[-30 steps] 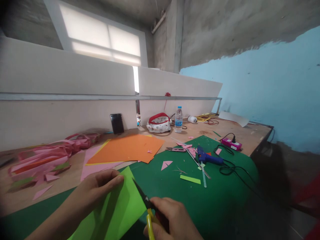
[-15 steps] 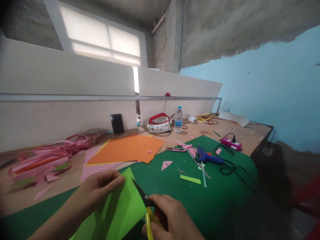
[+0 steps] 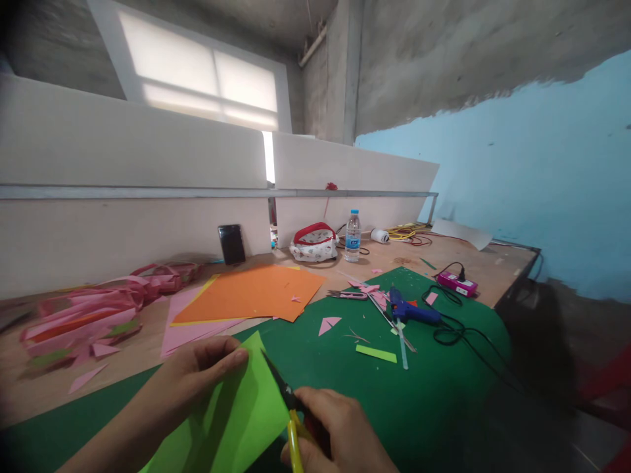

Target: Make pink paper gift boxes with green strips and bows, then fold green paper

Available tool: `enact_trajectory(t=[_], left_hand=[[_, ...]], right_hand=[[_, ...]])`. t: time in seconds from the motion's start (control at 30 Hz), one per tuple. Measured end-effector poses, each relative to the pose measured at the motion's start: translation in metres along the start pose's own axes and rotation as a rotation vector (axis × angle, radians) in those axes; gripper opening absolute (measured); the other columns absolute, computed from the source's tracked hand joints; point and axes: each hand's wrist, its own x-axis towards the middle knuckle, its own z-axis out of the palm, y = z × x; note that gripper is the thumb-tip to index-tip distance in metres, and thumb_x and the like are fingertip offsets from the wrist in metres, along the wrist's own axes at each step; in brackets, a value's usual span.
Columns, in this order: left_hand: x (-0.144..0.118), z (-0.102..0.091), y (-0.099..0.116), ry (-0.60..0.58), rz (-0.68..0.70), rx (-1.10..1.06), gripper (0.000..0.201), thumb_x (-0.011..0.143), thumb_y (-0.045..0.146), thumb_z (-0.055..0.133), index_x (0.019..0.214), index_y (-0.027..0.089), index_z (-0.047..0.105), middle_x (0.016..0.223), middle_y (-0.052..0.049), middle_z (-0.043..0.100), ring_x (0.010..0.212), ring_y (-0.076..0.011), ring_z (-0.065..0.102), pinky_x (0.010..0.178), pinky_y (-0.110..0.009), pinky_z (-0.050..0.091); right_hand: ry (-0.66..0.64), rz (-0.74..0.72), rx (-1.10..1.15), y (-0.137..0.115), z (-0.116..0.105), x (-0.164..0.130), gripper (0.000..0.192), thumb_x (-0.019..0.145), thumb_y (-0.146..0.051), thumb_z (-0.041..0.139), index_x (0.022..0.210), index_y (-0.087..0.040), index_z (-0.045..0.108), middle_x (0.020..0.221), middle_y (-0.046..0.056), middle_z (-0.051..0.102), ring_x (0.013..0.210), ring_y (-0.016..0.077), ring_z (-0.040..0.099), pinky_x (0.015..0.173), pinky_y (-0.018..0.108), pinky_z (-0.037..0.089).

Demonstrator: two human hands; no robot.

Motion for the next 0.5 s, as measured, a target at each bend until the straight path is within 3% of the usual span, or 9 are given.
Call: enact_trajectory(t=[0.3,0.5], left_hand=[[0.0023,-0.0004,-0.0041,-0.057,0.02,0.019,0.038,0.072,0.055,0.052,0.06,0.02,0.047,0.055,0.006,0.038,0.052,-0.0102,0.035,0.048,-0.023,0.027],[0.0059,-0.0016,-0.0093,-0.085,0.029,0.028,0.041,0.072,0.058,0.052,0.059,0.02,0.046,0.054,0.007,0.037,0.051,-0.01,0.035,0.047,-0.023,0.026]], right_hand=[[-0.004,0.044,0.047,-0.0082,-0.0007,0.0024,0.035,0.069,-0.021,0.058,0.103,-0.016,0.066,0.09,0.008,0.064,0.083,0.0215,0.058,0.075,0.03,0.045],[-0.003,0.04,0.051,-0.0081,0.0007,0.0041,0.036,0.069,-0.023,0.058,0.103,-0.014,0.065,0.092,0.01,0.064,0.076,0.0199,0.057,0.067,0.028,0.044]])
